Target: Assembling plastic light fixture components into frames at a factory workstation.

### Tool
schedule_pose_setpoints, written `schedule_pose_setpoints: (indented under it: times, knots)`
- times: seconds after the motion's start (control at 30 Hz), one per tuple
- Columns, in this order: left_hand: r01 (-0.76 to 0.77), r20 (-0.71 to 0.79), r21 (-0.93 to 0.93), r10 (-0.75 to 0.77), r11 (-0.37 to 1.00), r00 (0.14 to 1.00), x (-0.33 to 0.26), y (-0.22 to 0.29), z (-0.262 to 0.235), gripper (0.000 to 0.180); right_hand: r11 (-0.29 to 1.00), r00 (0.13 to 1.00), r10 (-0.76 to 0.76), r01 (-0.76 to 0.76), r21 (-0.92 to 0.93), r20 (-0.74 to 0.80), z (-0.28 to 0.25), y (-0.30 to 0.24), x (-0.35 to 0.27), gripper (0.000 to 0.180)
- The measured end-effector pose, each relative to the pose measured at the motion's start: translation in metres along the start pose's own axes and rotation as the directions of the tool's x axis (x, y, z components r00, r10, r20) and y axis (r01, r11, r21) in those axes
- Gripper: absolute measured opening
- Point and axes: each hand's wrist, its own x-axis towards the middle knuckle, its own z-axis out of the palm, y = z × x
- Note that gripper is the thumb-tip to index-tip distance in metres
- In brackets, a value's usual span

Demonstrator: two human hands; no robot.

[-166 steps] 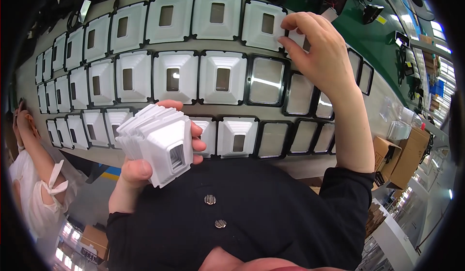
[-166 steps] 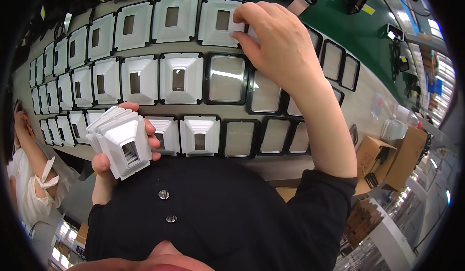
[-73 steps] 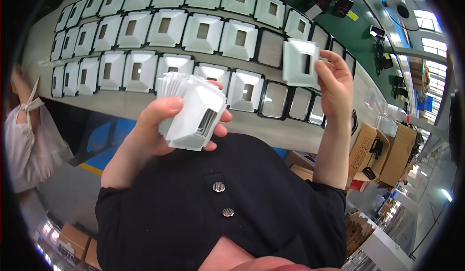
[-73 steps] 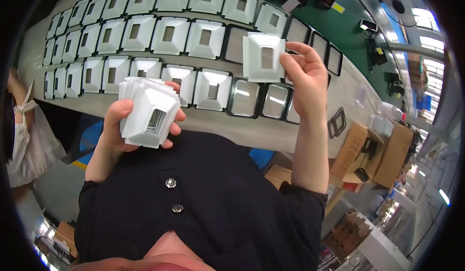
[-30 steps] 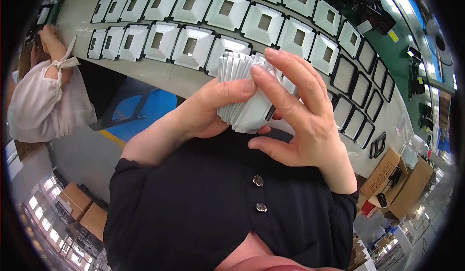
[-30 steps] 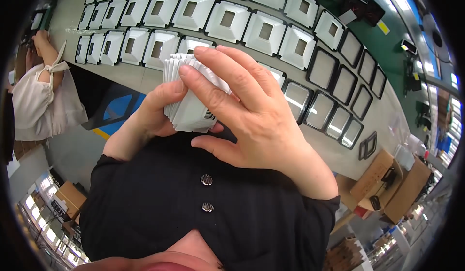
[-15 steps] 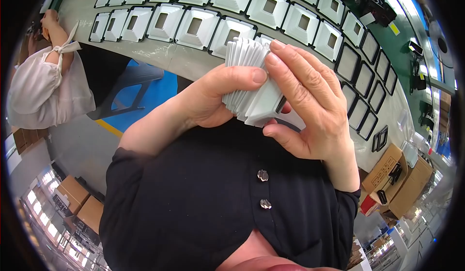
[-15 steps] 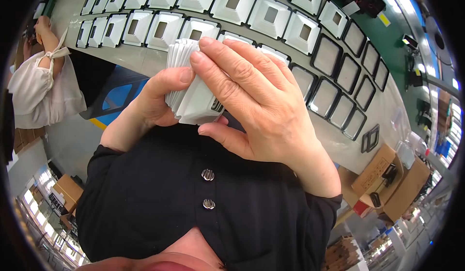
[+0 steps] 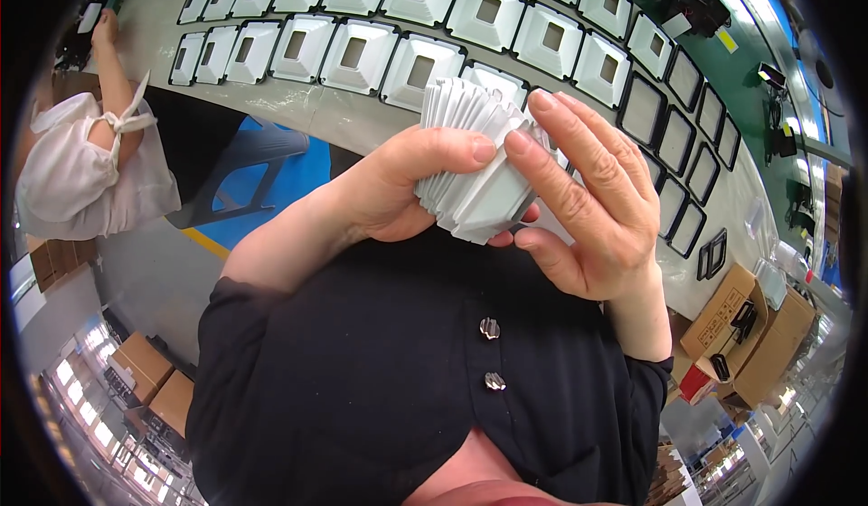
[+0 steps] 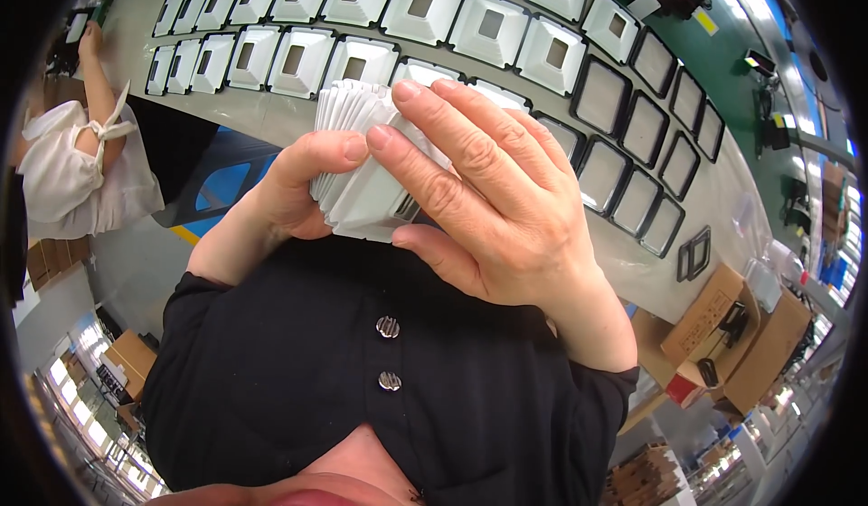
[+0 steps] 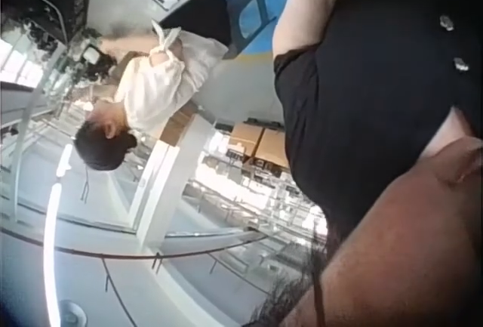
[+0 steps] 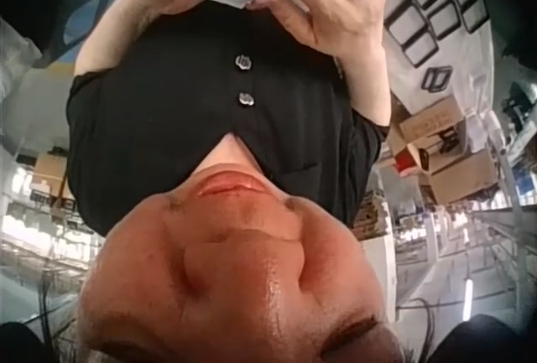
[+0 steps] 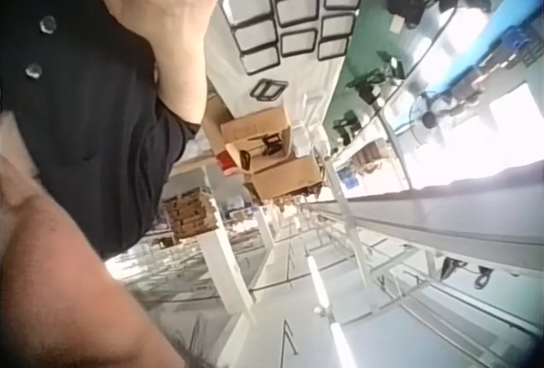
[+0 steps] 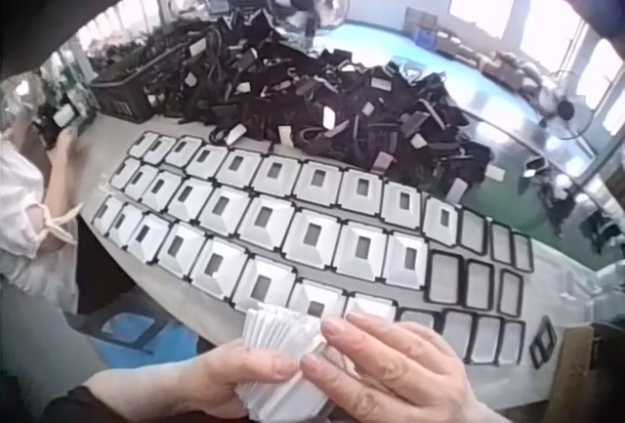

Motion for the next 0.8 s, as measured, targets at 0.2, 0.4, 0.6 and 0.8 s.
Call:
schedule_pose_setpoints:
  times: [0.2,0.4,0.6,0.8]
  knots:
    - [0.18,-0.105,0.091,-0.17,0.979,0.98,0.006,0.004,0.002,0.052,0.999,0.996,-0.002,-0.002,-0.039,-0.088,-0.005,0.0,0.004,0.031]
    - [0.19,-0.172,0.06,-0.178,0.98,0.969,0.011,-0.006,-0.009,0.056,0.999,0.992,-0.004,0.01,0.045,-0.127,-0.02,0.01,0.001,0.022]
    - [0.156,-0.03,-0.125,-0.161,0.98,0.987,0.014,0.0,-0.017,0.069,0.841,0.887,0.459,-0.415,0.346,-0.053,-0.048,0.017,-0.031,0.014]
    - [0.115,-0.089,-0.117,-0.126,0.986,0.988,0.012,0.002,-0.021,0.075,0.174,0.44,0.892,-0.543,0.821,0.101,-0.027,0.021,-0.096,0.023]
